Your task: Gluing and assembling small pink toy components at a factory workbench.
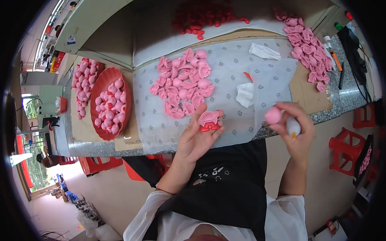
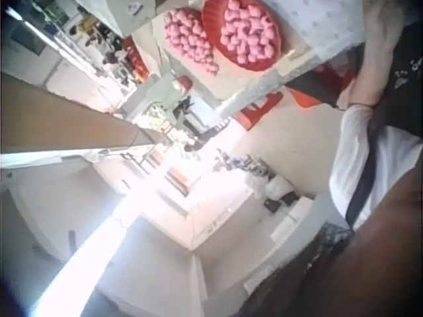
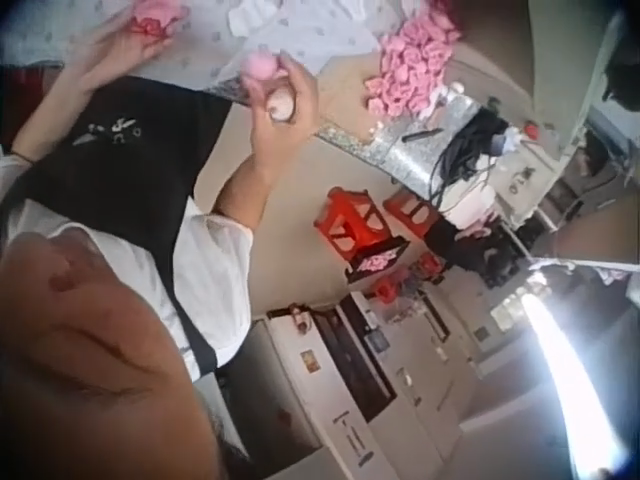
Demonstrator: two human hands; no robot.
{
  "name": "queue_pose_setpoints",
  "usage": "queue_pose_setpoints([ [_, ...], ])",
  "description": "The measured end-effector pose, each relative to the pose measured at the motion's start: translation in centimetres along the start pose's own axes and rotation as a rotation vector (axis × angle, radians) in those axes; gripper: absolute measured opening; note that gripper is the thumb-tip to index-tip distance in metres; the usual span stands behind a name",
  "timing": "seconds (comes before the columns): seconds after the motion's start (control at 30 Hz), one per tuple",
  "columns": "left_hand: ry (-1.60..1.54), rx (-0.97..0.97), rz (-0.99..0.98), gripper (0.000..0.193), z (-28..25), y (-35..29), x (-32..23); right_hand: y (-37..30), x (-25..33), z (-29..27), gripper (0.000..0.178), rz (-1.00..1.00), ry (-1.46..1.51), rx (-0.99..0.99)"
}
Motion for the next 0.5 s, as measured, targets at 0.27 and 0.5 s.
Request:
queue_pose_setpoints([
  [0.27, 0.024, -0.017, 0.034, 0.042, 0.0, -1.4, -1.5, 0.1, 4.8, 10.4, 0.036, -0.202, 0.043, 0.278],
  [0.5, 0.011, 0.077, 0.052, 0.042, -0.2, -1.6, -2.0, -0.1, 4.2, 11.8, 0.033, -0.164, -0.045, 0.288],
])
Point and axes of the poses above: each hand's wrist, its own y-axis towards the middle knuckle, its own z-axis out of the palm, x = y × z, the point moved 7 cm from there along y, towards the middle knuckle, and after that the axes turned 9 degrees about z, right-handed, at the moved point
